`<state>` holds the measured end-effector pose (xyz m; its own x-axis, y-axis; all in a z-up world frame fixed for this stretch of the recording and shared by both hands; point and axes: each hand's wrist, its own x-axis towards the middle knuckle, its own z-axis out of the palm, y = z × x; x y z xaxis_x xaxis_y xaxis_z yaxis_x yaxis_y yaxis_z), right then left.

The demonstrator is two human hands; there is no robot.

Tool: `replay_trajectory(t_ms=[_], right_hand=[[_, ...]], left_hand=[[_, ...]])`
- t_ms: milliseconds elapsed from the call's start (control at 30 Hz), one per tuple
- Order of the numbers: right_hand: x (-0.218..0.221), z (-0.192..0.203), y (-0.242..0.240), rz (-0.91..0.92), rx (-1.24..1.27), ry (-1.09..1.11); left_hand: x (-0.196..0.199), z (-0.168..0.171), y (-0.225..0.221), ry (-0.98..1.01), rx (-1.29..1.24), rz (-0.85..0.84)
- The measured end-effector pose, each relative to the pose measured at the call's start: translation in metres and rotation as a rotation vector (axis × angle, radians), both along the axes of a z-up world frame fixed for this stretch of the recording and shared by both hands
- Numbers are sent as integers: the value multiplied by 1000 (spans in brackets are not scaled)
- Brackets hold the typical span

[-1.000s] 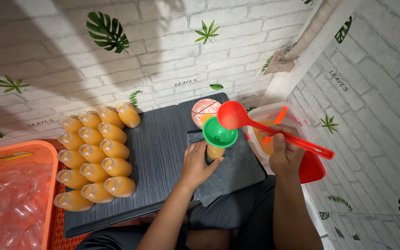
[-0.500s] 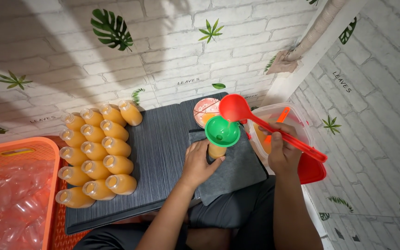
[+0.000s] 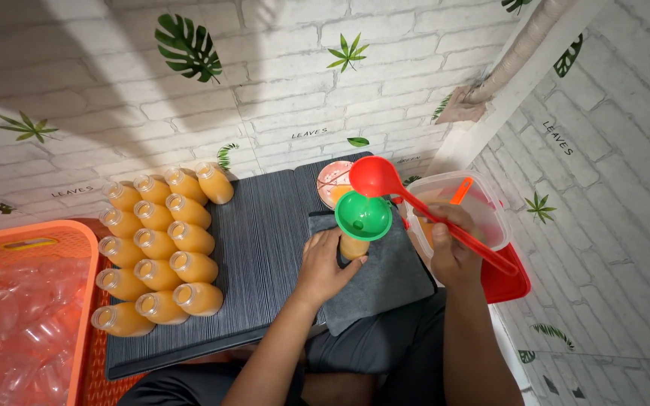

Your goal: The person scoops orange liquid from a large container using a red ladle and pours it into clear plastic bottles via a green funnel. After filling each bottle, they place it on a tray with other filled bottles. The person repeats this process for multiple bottles.

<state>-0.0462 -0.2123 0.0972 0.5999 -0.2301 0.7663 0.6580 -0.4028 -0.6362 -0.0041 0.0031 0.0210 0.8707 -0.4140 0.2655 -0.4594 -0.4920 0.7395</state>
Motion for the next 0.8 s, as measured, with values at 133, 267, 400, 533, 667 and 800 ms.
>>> replay_trajectory(t_ms=[133,267,400,533,667,800], right_hand=[[-2,9,3,17,-21,-10],[-3,10,4,31,-29,-56],[-3,4,-3,48,-54,-106],[-1,-11,-12,28,-86,-126],[0,-28,-33,-311,24,-44],[0,-14,-55,-518,64,164]], left_hand=[[0,-1,0,-17,3,-1],[-1,0,1,-5,7,-9],[-1,0,1,4,6,-12],[0,-1,1,16,-14,-16],[3,-11,1,1,-3,-6],[4,-17,0,16,12,0]])
